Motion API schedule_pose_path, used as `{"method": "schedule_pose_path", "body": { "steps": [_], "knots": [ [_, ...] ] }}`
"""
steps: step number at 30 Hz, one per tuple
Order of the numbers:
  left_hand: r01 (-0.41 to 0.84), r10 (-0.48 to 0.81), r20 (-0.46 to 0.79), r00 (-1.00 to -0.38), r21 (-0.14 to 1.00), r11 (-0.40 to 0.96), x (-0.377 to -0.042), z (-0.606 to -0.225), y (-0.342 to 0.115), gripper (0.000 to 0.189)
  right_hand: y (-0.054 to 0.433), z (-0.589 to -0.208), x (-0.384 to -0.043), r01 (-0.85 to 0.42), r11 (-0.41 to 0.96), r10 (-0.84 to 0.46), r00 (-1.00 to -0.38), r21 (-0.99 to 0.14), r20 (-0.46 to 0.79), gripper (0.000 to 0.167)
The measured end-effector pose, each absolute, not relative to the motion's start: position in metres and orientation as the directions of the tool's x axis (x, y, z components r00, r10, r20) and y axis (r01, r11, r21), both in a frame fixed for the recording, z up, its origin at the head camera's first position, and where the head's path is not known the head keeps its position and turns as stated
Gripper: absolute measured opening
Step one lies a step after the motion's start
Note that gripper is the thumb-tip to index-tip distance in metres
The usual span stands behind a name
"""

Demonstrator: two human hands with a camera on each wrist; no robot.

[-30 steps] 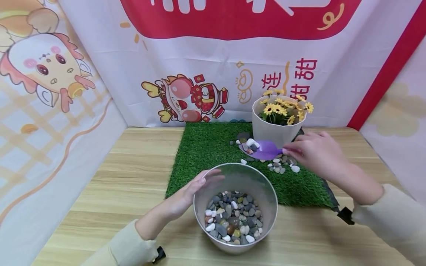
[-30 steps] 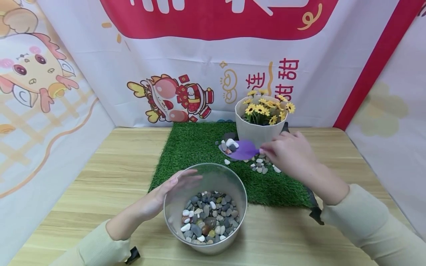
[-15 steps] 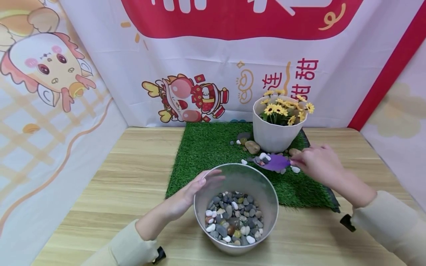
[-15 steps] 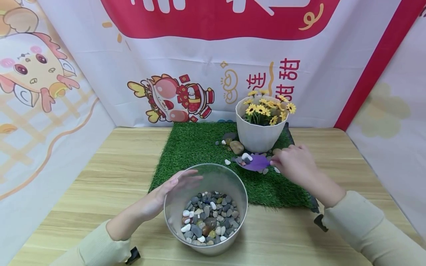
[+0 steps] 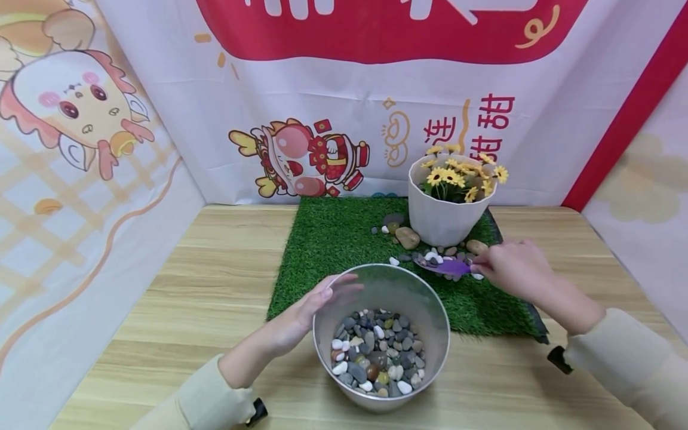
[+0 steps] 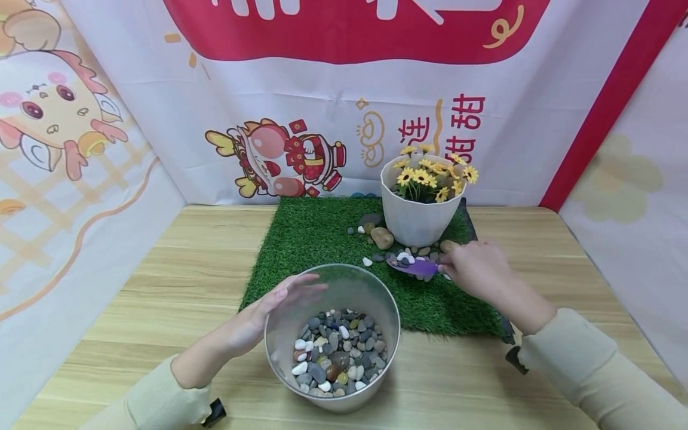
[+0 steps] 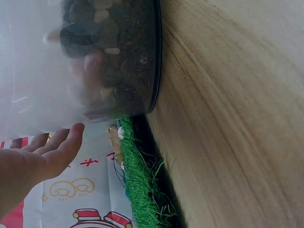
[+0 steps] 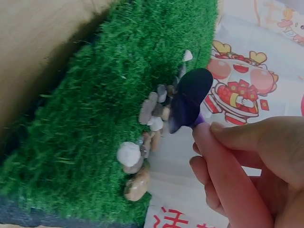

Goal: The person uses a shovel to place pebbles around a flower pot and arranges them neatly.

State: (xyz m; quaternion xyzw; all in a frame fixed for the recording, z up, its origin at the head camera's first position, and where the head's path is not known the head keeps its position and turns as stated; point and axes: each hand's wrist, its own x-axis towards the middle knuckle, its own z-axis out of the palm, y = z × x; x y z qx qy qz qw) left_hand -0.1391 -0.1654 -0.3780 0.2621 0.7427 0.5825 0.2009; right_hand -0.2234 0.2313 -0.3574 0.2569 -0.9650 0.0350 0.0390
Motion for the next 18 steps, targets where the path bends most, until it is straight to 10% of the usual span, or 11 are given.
{"method": "schedule_pose_path", "body": {
  "steps": [18],
  "knots": [
    [0.133,0.627,-0.005,-0.779,0.976,0.173,-0.1396,-0.3791,-0.1653,0.057,0.2265,-0.3508,-0.2156,-0.505,0.856,-0.516,-0.826,0.11,0.228,0.014]
  ]
}}
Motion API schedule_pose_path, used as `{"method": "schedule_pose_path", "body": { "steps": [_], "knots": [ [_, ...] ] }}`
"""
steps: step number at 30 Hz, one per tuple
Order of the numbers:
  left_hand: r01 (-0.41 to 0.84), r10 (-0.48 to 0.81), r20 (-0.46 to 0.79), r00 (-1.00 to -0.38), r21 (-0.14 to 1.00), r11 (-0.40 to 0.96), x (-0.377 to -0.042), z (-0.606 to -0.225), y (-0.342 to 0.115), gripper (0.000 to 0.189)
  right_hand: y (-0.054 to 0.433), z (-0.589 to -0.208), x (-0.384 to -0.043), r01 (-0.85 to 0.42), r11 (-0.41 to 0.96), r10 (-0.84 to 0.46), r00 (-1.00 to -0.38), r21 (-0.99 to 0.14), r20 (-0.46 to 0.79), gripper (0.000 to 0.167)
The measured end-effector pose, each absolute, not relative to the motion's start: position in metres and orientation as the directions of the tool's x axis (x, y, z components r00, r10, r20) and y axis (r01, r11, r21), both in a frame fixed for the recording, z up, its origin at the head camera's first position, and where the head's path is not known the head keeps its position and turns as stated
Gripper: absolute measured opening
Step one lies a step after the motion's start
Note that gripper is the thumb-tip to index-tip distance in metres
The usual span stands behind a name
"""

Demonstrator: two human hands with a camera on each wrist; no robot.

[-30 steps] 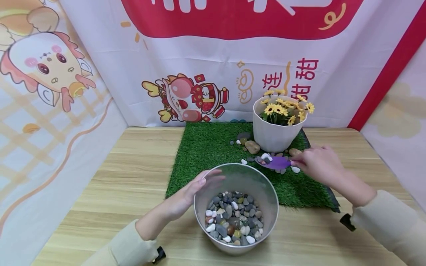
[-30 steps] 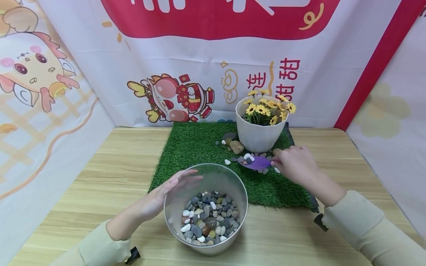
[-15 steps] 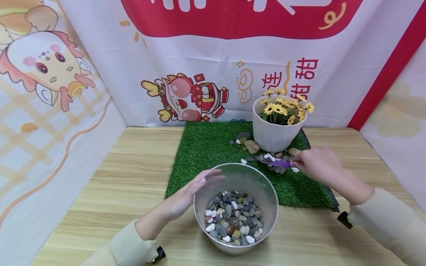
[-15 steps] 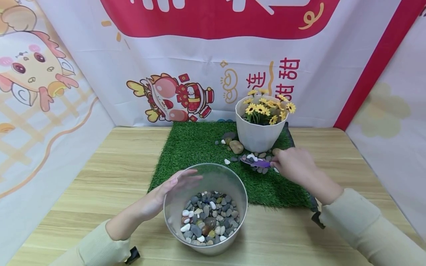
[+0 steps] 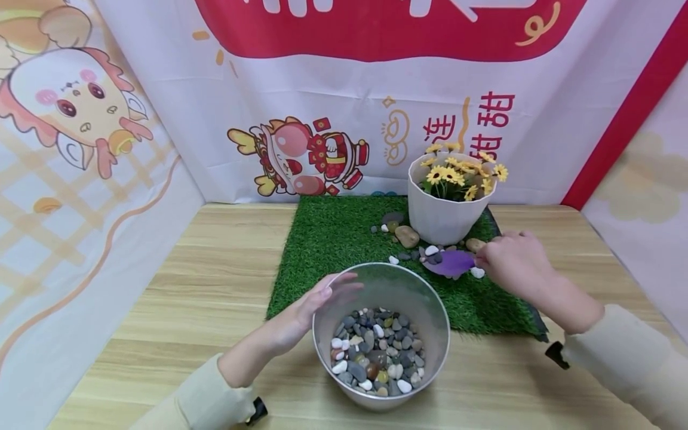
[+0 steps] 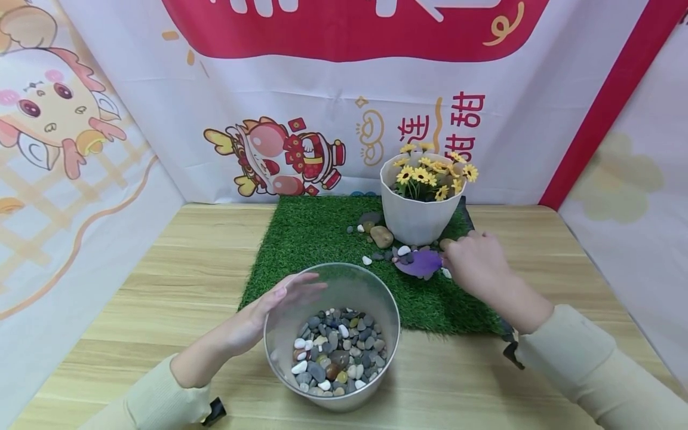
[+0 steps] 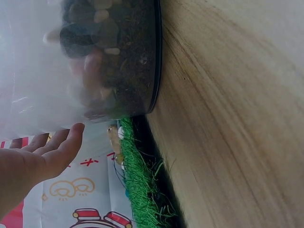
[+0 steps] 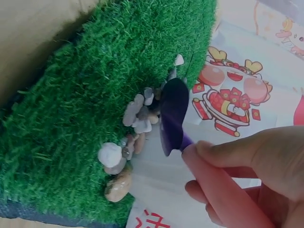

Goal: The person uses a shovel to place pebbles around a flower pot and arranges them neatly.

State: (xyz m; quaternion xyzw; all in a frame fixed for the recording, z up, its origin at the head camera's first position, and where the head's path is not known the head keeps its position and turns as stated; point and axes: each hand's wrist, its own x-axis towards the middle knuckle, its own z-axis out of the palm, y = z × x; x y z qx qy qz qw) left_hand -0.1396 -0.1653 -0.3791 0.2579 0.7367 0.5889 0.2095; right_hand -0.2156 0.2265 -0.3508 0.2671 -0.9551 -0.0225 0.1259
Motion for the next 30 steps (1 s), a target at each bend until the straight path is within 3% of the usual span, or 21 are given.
{"method": "schedule_pose_path", "body": {
  "steps": [4,19,24,28,30],
  "knots": [
    [0.143,0.634,0.004,-0.774,0.975,0.169,-0.14,-0.379,-0.165,0.058,0.225,-0.348,-0.214,-0.496,0.854,-0.521,-0.816,0.158,0.25,0.016],
    [0.131,0.627,-0.009,-0.779,0.976,0.177,-0.14,-0.379,-0.165,0.057,0.232,-0.34,-0.212,-0.445,0.88,-0.472,-0.86,0.167,0.197,0.014],
    [0.137,0.63,-0.002,-0.777,0.975,0.172,-0.14,-0.379,-0.165,0.058,0.239,-0.337,-0.211,-0.426,0.886,-0.461,-0.852,0.182,0.248,0.012],
    [0.138,0.631,-0.006,-0.776,0.974,0.18,-0.14,-0.378,-0.165,0.059,0.245,-0.333,-0.207,-0.412,0.894,-0.447,-0.846,0.178,0.289,0.001],
    [0.147,0.633,-0.001,-0.774,0.973,0.181,-0.14,-0.379,-0.165,0.059,0.248,-0.33,-0.205,-0.417,0.895,-0.447,-0.839,0.159,0.31,0.005]
  ]
}}
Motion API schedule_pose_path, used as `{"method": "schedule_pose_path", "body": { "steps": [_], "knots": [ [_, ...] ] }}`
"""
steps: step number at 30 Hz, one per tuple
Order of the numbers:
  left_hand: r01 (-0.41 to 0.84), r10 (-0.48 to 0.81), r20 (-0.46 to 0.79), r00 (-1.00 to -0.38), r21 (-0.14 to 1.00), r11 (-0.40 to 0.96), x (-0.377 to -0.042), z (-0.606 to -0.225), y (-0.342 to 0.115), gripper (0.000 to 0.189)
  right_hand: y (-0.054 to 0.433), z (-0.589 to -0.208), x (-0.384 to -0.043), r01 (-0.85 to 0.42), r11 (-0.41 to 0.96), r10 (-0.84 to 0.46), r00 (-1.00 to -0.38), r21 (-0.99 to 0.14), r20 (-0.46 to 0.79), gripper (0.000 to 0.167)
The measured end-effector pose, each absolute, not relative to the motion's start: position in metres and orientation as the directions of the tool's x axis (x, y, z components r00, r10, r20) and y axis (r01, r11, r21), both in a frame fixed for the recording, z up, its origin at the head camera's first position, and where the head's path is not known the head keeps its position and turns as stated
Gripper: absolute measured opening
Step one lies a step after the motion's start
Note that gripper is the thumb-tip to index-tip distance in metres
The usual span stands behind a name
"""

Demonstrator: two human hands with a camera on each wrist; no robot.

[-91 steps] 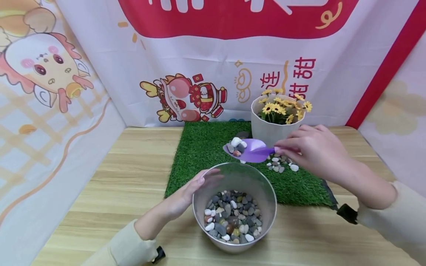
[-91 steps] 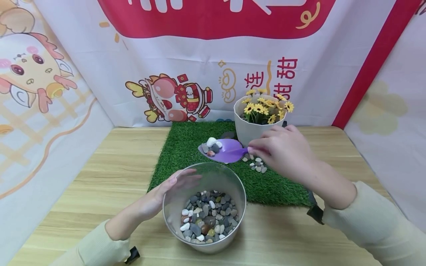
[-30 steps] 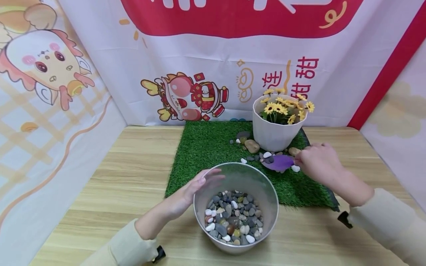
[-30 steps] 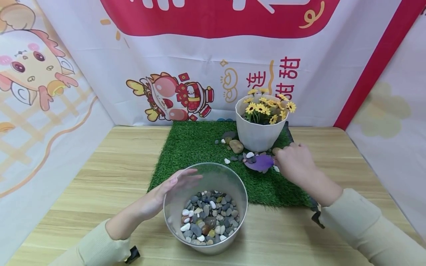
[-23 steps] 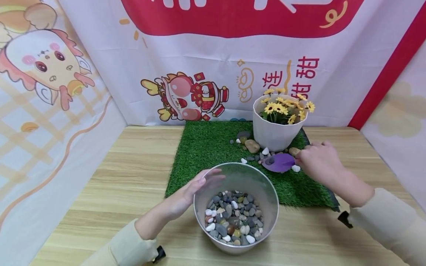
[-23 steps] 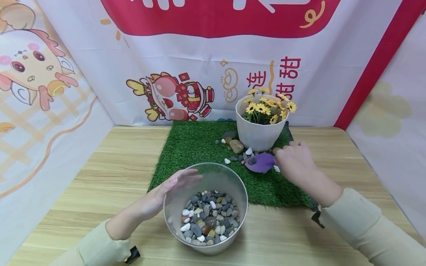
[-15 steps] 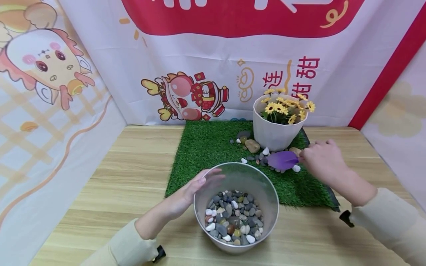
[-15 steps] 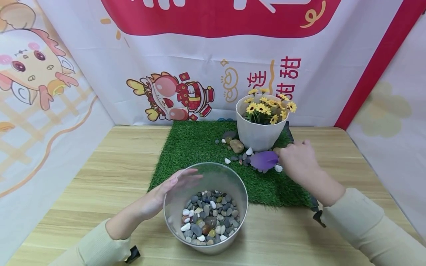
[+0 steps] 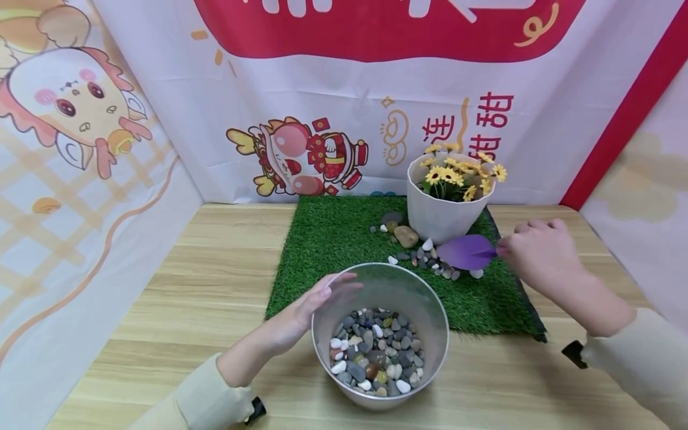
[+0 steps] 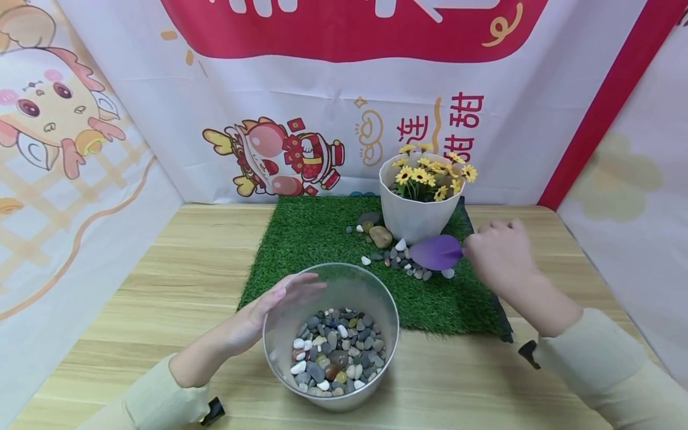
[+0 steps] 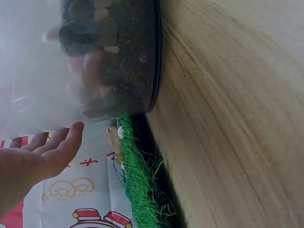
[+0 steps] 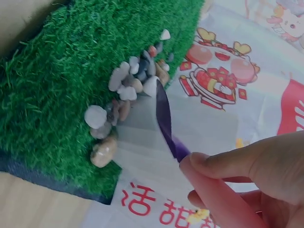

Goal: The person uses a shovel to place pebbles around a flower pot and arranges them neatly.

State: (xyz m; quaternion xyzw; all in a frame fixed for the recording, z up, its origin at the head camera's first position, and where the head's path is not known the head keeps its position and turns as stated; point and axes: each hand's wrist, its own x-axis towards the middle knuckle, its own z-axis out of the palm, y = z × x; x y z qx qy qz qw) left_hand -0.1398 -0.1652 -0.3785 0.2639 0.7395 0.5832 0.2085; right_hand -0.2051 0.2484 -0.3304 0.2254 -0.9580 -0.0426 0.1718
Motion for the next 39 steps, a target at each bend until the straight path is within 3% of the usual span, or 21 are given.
{"method": "schedule_pose_path", "body": {
  "steps": [8,22,26,31,35,36,39],
  "knots": [
    [0.154,0.627,0.002,-0.779,0.97,0.188,-0.14,-0.38,-0.167,0.058,0.256,-0.317,-0.197,-0.463,0.875,-0.474,-0.758,0.14,0.448,0.012],
    [0.155,0.627,0.002,-0.779,0.969,0.19,-0.139,-0.379,-0.167,0.056,0.239,-0.272,-0.165,-0.512,0.855,-0.476,-0.704,0.088,0.527,0.024],
    [0.16,0.638,0.012,-0.77,0.972,0.174,-0.14,-0.38,-0.167,0.057,0.228,-0.262,-0.155,-0.567,0.816,-0.519,-0.634,0.113,0.574,0.027],
    [0.163,0.646,0.023,-0.763,0.974,0.159,-0.14,-0.381,-0.167,0.058,0.213,-0.255,-0.148,-0.642,0.748,-0.592,-0.528,0.171,0.609,0.054],
    [0.164,0.647,0.027,-0.762,0.974,0.153,-0.14,-0.381,-0.166,0.058,0.2,-0.257,-0.143,-0.692,0.695,-0.635,-0.462,0.196,0.619,0.061],
    [0.163,0.647,0.026,-0.762,0.975,0.152,-0.141,-0.381,-0.166,0.058,0.196,-0.258,-0.141,-0.703,0.681,-0.646,-0.446,0.204,0.619,0.06],
    [0.155,0.641,0.014,-0.767,0.974,0.165,-0.141,-0.38,-0.166,0.059,0.183,-0.264,-0.136,-0.731,0.644,-0.675,-0.405,0.226,0.617,0.038]
  ]
}}
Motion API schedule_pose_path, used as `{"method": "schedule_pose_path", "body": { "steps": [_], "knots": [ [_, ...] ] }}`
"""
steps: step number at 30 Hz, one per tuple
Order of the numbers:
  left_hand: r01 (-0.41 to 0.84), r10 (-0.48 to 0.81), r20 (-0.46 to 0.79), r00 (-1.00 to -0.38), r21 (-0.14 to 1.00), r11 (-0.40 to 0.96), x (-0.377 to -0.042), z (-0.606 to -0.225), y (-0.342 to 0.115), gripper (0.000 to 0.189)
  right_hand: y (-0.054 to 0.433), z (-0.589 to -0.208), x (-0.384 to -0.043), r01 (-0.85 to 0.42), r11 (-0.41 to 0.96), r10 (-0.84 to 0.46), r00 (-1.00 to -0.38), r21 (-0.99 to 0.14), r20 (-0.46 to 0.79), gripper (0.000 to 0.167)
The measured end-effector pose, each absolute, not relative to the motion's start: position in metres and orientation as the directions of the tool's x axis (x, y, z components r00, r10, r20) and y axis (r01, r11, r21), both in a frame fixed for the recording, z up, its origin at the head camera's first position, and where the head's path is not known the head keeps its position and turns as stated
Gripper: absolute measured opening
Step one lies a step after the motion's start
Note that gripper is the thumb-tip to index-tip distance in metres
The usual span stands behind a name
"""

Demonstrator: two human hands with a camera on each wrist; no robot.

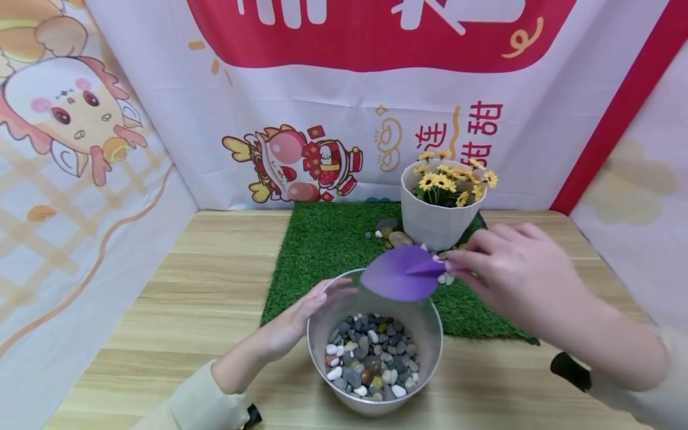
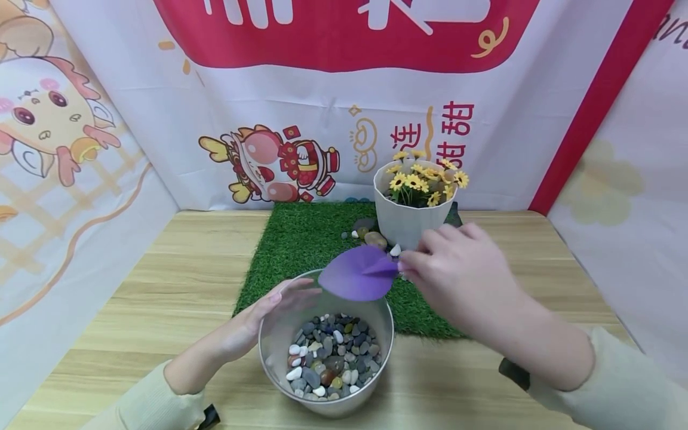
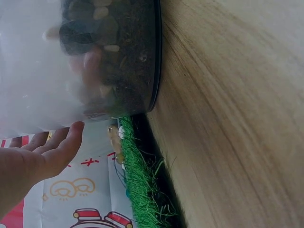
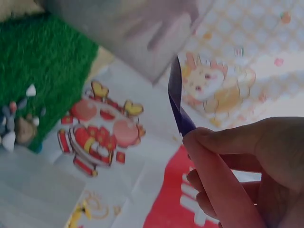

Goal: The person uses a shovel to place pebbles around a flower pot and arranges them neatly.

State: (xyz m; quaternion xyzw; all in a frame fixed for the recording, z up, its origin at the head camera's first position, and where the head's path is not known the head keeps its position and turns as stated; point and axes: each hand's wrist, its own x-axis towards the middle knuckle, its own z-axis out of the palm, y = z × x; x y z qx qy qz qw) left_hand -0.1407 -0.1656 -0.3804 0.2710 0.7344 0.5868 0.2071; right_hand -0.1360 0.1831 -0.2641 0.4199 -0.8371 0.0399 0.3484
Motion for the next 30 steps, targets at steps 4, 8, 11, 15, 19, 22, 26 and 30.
{"method": "schedule_pose_path", "body": {
  "steps": [4,8,11,15,19,22,26,30],
  "knots": [
    [0.141,0.635,-0.003,-0.773,0.974,0.176,-0.141,-0.381,-0.166,0.06,0.162,-0.273,-0.129,-0.73,0.607,-0.719,-0.336,0.314,0.608,0.027],
    [0.147,0.631,0.001,-0.776,0.973,0.18,-0.141,-0.381,-0.165,0.06,0.142,-0.279,-0.126,-0.679,0.588,-0.76,-0.276,0.441,0.589,0.034],
    [0.15,0.626,0.0,-0.78,0.971,0.188,-0.141,-0.381,-0.166,0.061,0.133,-0.283,-0.126,-0.655,0.573,-0.784,-0.264,0.492,0.562,0.037],
    [0.147,0.631,0.001,-0.775,0.973,0.179,-0.141,-0.381,-0.166,0.061,0.127,-0.287,-0.125,-0.645,0.564,-0.806,-0.294,0.515,0.514,0.026],
    [0.147,0.633,0.005,-0.774,0.974,0.172,-0.141,-0.38,-0.166,0.058,0.118,-0.292,-0.121,-0.6,0.558,-0.826,-0.339,0.573,0.449,0.009],
    [0.145,0.635,0.011,-0.772,0.976,0.16,-0.141,-0.381,-0.166,0.058,0.109,-0.296,-0.118,-0.56,0.54,-0.841,-0.377,0.628,0.388,0.012],
    [0.139,0.643,0.013,-0.766,0.979,0.146,-0.142,-0.381,-0.166,0.059,0.098,-0.298,-0.114,-0.519,0.484,-0.864,-0.411,0.704,0.291,0.015],
    [0.132,0.636,0.008,-0.772,0.98,0.148,-0.141,-0.38,-0.165,0.059,0.091,-0.295,-0.112,-0.516,0.43,-0.87,-0.455,0.741,0.188,0.02]
  ]
}}
